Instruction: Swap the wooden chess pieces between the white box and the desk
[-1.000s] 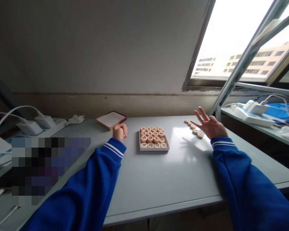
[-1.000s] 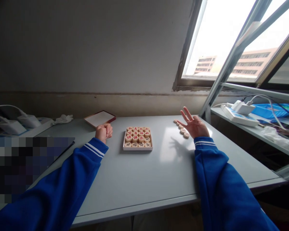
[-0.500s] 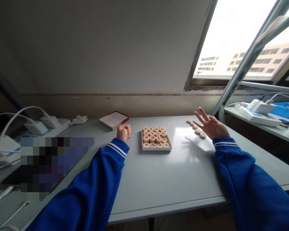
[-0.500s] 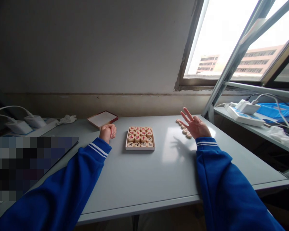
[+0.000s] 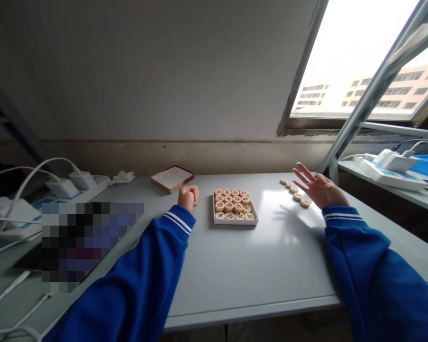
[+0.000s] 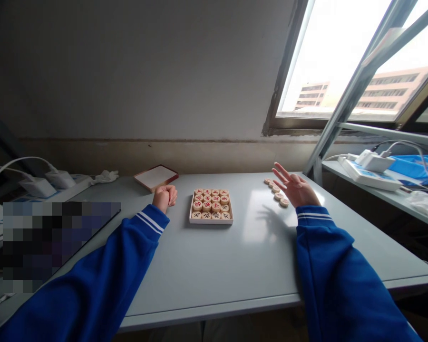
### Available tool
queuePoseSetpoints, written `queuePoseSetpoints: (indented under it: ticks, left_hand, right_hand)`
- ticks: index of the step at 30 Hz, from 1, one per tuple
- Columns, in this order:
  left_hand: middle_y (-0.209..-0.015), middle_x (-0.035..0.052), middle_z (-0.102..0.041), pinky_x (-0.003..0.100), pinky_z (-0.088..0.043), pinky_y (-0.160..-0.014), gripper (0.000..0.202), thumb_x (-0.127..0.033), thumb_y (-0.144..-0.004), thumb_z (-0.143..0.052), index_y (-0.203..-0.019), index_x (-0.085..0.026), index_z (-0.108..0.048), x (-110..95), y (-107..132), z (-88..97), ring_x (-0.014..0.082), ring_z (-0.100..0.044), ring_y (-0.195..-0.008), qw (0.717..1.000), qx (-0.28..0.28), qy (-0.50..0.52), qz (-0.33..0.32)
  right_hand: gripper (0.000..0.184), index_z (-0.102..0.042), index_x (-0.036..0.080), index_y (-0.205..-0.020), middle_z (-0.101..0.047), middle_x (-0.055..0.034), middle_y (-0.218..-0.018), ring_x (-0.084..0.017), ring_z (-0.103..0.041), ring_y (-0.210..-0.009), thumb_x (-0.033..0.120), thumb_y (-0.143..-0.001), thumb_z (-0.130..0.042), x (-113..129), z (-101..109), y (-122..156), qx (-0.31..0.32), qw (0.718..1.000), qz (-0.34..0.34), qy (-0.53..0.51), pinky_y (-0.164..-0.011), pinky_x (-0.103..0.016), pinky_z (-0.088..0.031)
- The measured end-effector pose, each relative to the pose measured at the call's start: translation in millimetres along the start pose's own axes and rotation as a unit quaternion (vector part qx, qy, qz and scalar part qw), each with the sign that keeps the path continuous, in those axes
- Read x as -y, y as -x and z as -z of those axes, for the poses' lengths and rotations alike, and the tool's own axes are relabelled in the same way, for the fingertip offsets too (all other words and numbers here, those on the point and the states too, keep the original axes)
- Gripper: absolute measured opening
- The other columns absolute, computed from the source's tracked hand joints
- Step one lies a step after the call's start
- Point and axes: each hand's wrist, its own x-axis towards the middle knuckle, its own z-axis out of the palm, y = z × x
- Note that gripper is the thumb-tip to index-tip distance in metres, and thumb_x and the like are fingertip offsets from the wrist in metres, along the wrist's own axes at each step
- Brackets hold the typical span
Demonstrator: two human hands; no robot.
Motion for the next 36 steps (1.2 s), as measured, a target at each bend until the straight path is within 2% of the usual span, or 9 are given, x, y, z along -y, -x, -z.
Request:
queuePoseSetpoints:
  ticks: [7,11,14,16,18,21,25,28,36]
  left_hand:
    - [-0.024,-0.0035,-0.021,0.015,-0.004,-0.034,0.015,-0.001,-0.035,-0.028,-0.027,-0.013,-0.024,-0.9,2.3,-0.9,0.0022,-0.015,-0.023,1.000,0.003,-0.007,-0.004]
    - [-0.023,-0.0034,-0.022,0.016,-0.004,-0.034,0.014,-0.002,-0.033,-0.027,-0.027,-0.014,-0.025,0.2,0.8,0.5,0.0028,-0.014,-0.023,1.000,0.017,-0.015,-0.018]
    - [-0.023,-0.0035,-0.022,0.017,-0.005,-0.034,0.013,-0.003,-0.034,-0.027,-0.027,-0.015,-0.025,3.4,-1.7,2.9,0.0036,-0.016,-0.023,0.998,0.026,-0.045,-0.039]
    - [-0.024,-0.0035,-0.022,0.018,-0.007,-0.034,0.014,-0.003,-0.034,-0.027,-0.027,-0.015,-0.025,6.8,-3.5,4.9,0.0042,-0.017,-0.024,0.994,0.026,-0.083,-0.060]
    - [-0.023,-0.0031,-0.024,0.019,-0.009,-0.035,0.016,-0.002,-0.036,-0.027,-0.026,-0.015,-0.027,10.5,-4.5,6.5,0.0048,-0.020,-0.025,0.990,0.024,-0.112,-0.077]
    - [-0.026,-0.0019,-0.033,0.020,-0.017,-0.037,0.020,-0.001,-0.041,-0.030,-0.029,-0.015,-0.037,14.0,-2.8,6.6,0.0072,-0.030,-0.030,0.971,0.012,-0.210,-0.115]
    - [-0.043,-0.0002,-0.051,0.023,-0.026,-0.046,0.020,-0.009,-0.058,-0.038,-0.043,-0.017,-0.050,12.9,3.2,3.3,0.0115,-0.042,-0.045,0.890,-0.033,-0.423,-0.166]
    - [-0.046,-0.0008,-0.050,0.024,-0.026,-0.051,0.021,-0.016,-0.064,-0.039,-0.045,-0.018,-0.048,11.5,5.9,1.6,0.0125,-0.042,-0.050,0.846,-0.014,-0.504,-0.175]
    - [-0.043,-0.0020,-0.041,0.024,-0.026,-0.051,0.023,-0.016,-0.066,-0.033,-0.044,-0.017,-0.039,14.2,4.7,0.8,0.0115,-0.039,-0.047,0.859,0.032,-0.473,-0.195]
  right_hand:
    - [0.032,-0.026,0.020,-0.048,-0.041,0.0090,-0.128,-0.022,-0.035,-0.119,0.040,-0.066,-0.042,4.0,-0.5,0.1,-0.018,0.995,-0.054,0.086,-0.092,-0.045,-0.035]
    - [0.032,-0.033,0.021,-0.047,-0.053,-0.0008,-0.118,-0.027,-0.043,-0.112,0.045,-0.064,-0.046,4.9,0.5,-1.4,-0.038,0.982,-0.047,0.181,-0.089,-0.045,-0.037]
    - [0.031,-0.052,0.022,-0.059,-0.060,-0.0084,-0.102,-0.033,-0.050,-0.100,0.053,-0.059,-0.050,4.9,7.3,0.3,-0.071,0.897,-0.077,0.429,-0.084,-0.049,-0.037]
    - [0.038,-0.056,0.023,-0.070,-0.063,-0.0082,-0.082,-0.033,-0.057,-0.081,0.057,-0.053,-0.054,0.6,15.5,2.7,-0.027,0.818,-0.151,0.555,-0.072,-0.049,-0.042]
    - [0.043,-0.054,0.025,-0.074,-0.061,-0.0036,-0.061,-0.028,-0.058,-0.061,0.059,-0.048,-0.058,-8.1,25.0,4.7,0.035,0.785,-0.213,0.580,-0.059,-0.045,-0.044]
    - [0.038,-0.047,0.027,-0.069,-0.057,0.0002,-0.051,-0.025,-0.056,-0.049,0.051,-0.044,-0.063,-22.5,34.2,5.8,0.053,0.804,-0.195,0.559,-0.051,-0.039,-0.044]
    - [0.029,-0.046,0.026,-0.063,-0.060,-0.0019,-0.056,-0.022,-0.057,-0.050,0.048,-0.049,-0.061,-24.9,28.2,6.8,0.053,0.831,-0.159,0.531,-0.051,-0.035,-0.044]
    - [0.032,-0.049,0.024,-0.063,-0.061,-0.0034,-0.061,-0.021,-0.057,-0.051,0.053,-0.052,-0.058,-16.7,17.8,8.2,0.069,0.836,-0.163,0.519,-0.053,-0.035,-0.044]
    - [0.043,-0.058,0.022,-0.068,-0.059,-0.0048,-0.061,-0.018,-0.054,-0.054,0.063,-0.058,-0.053,0.9,-20.1,6.9,0.145,0.862,-0.079,0.479,-0.051,-0.032,-0.042]
